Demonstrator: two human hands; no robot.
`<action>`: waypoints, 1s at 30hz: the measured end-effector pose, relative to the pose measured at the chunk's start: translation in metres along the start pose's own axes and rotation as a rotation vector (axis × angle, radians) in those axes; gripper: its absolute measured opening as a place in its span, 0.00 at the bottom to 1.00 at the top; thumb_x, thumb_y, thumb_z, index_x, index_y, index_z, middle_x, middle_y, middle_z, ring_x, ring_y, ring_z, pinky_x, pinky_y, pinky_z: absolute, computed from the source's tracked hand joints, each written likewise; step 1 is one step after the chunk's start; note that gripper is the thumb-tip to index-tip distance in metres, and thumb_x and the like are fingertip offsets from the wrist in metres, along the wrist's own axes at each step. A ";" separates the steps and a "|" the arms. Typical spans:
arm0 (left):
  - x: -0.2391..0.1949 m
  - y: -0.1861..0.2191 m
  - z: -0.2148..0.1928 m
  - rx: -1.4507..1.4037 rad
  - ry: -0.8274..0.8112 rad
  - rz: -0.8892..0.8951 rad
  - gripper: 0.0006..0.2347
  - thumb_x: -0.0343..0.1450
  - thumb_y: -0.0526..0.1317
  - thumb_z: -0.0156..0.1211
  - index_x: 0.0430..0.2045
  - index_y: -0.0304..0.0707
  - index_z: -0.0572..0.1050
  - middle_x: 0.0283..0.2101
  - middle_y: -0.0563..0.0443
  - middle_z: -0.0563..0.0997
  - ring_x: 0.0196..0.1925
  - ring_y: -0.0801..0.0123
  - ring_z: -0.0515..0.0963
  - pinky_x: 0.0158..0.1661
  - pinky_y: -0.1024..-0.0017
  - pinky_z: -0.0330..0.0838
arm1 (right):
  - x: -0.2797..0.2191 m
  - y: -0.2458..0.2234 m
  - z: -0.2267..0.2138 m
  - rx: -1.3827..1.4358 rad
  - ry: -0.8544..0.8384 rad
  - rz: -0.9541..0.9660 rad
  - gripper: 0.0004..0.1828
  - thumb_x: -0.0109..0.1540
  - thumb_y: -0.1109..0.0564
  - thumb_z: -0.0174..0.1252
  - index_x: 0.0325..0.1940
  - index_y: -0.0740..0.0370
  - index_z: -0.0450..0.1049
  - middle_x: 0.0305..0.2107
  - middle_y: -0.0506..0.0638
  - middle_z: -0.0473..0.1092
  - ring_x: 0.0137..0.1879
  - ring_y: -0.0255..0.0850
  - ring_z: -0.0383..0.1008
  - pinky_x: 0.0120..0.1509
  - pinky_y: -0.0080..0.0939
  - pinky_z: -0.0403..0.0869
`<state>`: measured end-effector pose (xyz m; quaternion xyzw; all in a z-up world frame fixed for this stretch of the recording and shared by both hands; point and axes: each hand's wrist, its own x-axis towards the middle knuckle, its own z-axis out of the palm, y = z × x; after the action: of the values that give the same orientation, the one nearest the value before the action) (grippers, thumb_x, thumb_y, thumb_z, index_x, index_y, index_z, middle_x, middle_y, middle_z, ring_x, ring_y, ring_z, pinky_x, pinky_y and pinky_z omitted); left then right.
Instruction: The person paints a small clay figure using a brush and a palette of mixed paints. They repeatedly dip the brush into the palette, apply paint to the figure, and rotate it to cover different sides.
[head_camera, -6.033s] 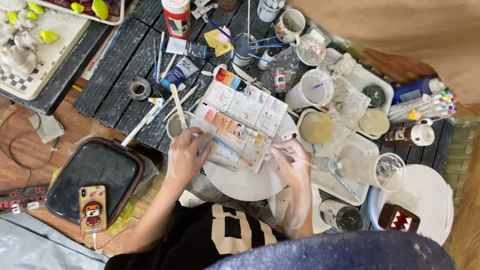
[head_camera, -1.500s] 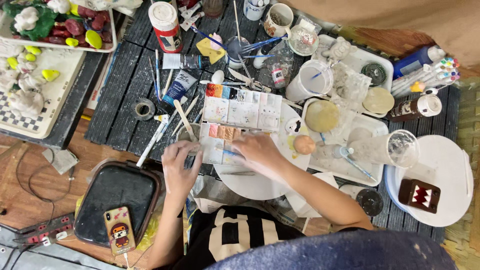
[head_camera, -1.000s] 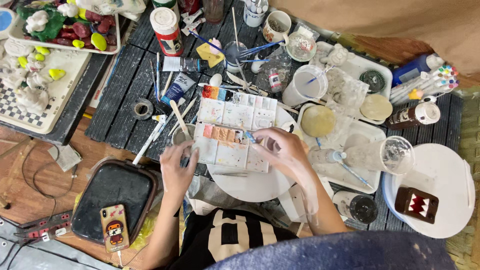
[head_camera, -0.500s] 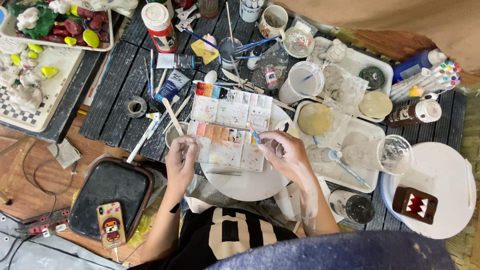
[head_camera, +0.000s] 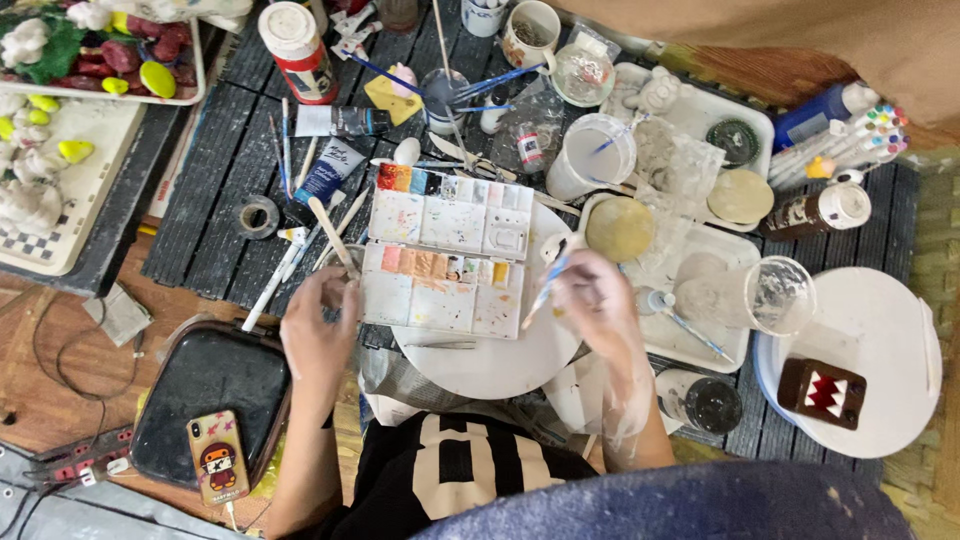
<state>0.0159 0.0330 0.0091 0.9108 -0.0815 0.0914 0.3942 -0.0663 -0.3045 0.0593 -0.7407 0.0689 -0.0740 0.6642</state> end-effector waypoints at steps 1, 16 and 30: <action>-0.001 0.001 -0.004 -0.019 -0.006 -0.013 0.08 0.72 0.35 0.66 0.42 0.32 0.78 0.32 0.47 0.83 0.30 0.67 0.81 0.33 0.70 0.74 | -0.004 -0.002 -0.005 0.073 0.084 0.058 0.10 0.66 0.61 0.60 0.51 0.63 0.70 0.40 0.49 0.75 0.39 0.32 0.74 0.41 0.32 0.75; -0.010 -0.003 0.001 -0.178 -0.057 0.032 0.11 0.71 0.31 0.68 0.46 0.29 0.77 0.32 0.47 0.79 0.31 0.69 0.79 0.36 0.71 0.74 | -0.081 -0.016 -0.038 -0.015 0.554 -0.122 0.11 0.70 0.63 0.58 0.55 0.66 0.67 0.43 0.50 0.72 0.43 0.33 0.71 0.49 0.33 0.72; -0.032 -0.023 0.009 -0.298 -0.110 -0.014 0.13 0.77 0.31 0.62 0.55 0.24 0.71 0.43 0.46 0.79 0.38 0.75 0.80 0.37 0.77 0.73 | -0.191 0.044 -0.042 -0.988 0.410 0.463 0.13 0.63 0.51 0.60 0.52 0.49 0.77 0.39 0.48 0.78 0.37 0.39 0.79 0.41 0.42 0.75</action>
<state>-0.0093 0.0441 -0.0206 0.8464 -0.1096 0.0254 0.5206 -0.2617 -0.3117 0.0169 -0.8989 0.3825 -0.0281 0.2120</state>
